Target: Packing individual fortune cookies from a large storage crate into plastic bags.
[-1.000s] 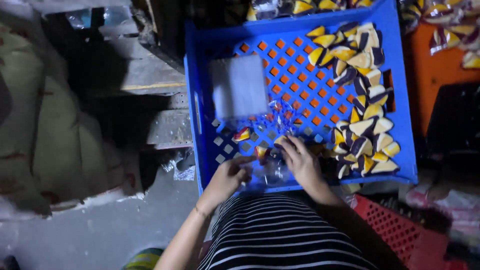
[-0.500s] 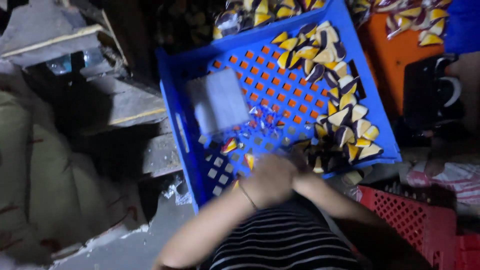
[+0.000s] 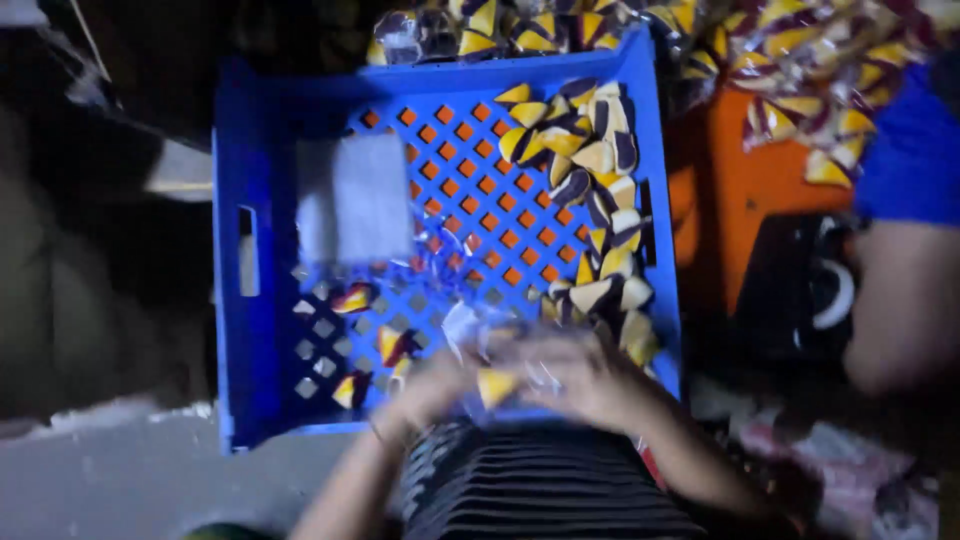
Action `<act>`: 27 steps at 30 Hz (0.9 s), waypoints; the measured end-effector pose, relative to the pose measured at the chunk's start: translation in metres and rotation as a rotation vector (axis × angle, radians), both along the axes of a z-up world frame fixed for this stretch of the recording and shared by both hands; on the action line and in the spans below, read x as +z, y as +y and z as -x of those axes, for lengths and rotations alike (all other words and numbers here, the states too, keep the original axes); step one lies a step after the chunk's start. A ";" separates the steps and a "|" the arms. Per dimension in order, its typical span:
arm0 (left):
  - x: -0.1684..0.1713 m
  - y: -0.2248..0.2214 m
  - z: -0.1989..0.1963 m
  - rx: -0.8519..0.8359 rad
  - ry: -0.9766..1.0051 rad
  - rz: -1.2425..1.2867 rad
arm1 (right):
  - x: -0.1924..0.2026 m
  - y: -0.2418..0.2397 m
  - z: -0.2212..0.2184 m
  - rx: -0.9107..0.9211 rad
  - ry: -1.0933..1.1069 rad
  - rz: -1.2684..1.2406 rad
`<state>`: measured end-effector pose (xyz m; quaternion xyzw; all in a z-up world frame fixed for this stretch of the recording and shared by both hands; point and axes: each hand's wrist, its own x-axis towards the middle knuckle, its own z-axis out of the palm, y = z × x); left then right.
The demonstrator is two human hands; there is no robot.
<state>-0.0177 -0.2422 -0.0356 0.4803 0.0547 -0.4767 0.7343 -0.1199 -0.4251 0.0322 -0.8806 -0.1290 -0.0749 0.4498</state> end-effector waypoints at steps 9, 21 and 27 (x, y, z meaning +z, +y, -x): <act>-0.023 -0.014 0.157 -0.158 0.167 -0.366 | 0.004 -0.084 0.049 0.328 0.395 -0.214; 0.007 -0.055 0.173 0.329 0.204 -0.026 | -0.005 -0.098 0.030 0.628 0.127 -0.184; -0.034 0.073 0.166 0.666 -0.208 -0.602 | -0.011 -0.097 -0.029 0.002 0.857 0.169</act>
